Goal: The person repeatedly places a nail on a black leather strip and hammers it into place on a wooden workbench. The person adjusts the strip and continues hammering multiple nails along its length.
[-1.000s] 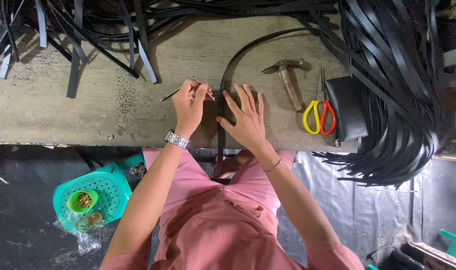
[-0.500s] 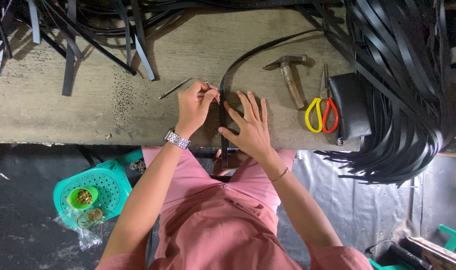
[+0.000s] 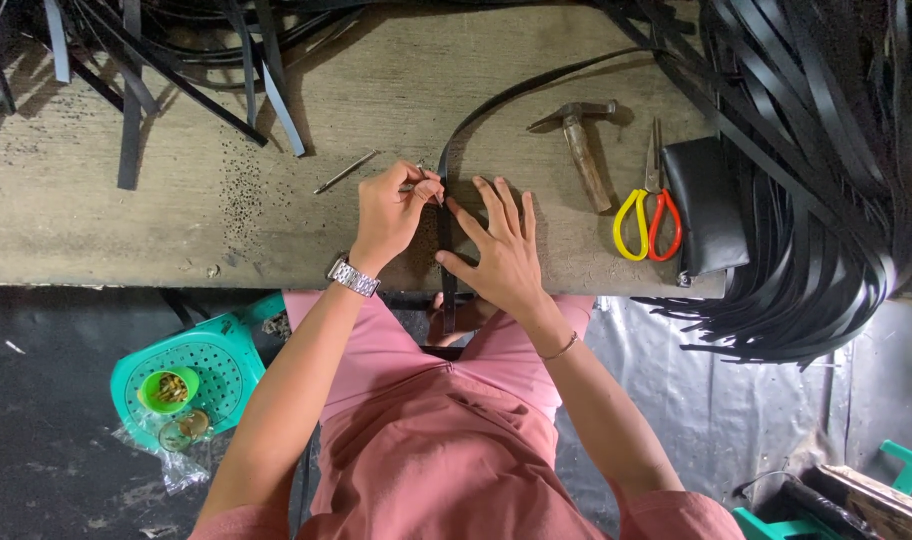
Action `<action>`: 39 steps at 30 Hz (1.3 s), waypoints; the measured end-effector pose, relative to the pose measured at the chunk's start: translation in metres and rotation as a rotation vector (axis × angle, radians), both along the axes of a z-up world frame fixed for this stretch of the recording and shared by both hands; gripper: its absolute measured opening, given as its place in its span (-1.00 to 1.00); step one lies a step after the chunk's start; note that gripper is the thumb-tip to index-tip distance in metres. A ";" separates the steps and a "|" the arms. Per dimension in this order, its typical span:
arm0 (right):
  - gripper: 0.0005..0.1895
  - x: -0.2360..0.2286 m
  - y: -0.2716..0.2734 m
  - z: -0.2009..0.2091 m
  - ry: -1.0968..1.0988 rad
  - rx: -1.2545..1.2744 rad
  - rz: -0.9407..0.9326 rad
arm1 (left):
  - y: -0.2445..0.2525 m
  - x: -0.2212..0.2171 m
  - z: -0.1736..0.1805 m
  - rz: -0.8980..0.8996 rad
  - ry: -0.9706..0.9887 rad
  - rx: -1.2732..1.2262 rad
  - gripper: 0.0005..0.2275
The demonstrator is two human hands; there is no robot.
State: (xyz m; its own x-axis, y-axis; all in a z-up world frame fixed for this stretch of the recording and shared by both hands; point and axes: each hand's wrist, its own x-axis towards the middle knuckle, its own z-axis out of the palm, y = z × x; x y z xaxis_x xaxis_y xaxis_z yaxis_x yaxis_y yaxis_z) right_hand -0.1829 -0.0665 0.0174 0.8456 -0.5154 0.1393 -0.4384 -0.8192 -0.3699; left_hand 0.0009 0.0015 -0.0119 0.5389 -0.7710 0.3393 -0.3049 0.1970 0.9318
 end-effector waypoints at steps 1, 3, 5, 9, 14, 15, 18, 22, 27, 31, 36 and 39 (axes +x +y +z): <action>-0.31 0.000 0.000 0.001 0.004 0.001 0.001 | 0.000 0.000 0.002 -0.004 -0.013 -0.002 -0.80; -0.31 0.000 0.000 0.002 0.007 0.003 0.001 | 0.000 0.000 0.003 -0.008 -0.026 -0.003 -0.80; -0.31 0.000 0.000 0.004 0.006 0.003 0.001 | 0.000 0.000 0.004 0.001 -0.035 -0.005 -0.78; -0.29 0.000 0.000 0.001 0.013 0.013 0.002 | -0.001 0.000 0.001 -0.005 0.019 -0.020 -0.79; -0.31 0.000 0.000 0.002 0.022 0.006 0.001 | -0.002 -0.002 0.003 0.006 -0.045 -0.015 -0.79; -0.31 0.000 0.000 0.002 0.022 0.005 0.001 | -0.002 -0.002 0.002 0.006 -0.045 -0.015 -0.79; -0.31 0.000 0.000 0.002 0.022 0.014 -0.003 | -0.002 -0.002 0.000 0.010 -0.044 -0.022 -0.79; -0.30 0.000 0.001 0.003 0.030 0.022 -0.004 | 0.000 -0.003 0.004 0.028 -0.073 -0.006 -0.77; -0.35 0.001 0.001 0.007 0.040 0.004 -0.004 | 0.000 -0.005 0.002 0.032 -0.163 0.028 -0.76; -0.29 0.001 0.002 0.008 0.056 0.010 -0.011 | -0.001 -0.007 0.000 0.012 -0.187 0.020 -0.80; -0.30 -0.002 -0.015 -0.002 -0.034 0.157 -0.123 | -0.004 -0.008 -0.007 0.009 -0.297 0.028 -0.83; -0.46 -0.017 -0.054 0.009 -0.115 -0.032 -0.319 | -0.002 -0.008 -0.005 -0.046 -0.229 0.020 -0.81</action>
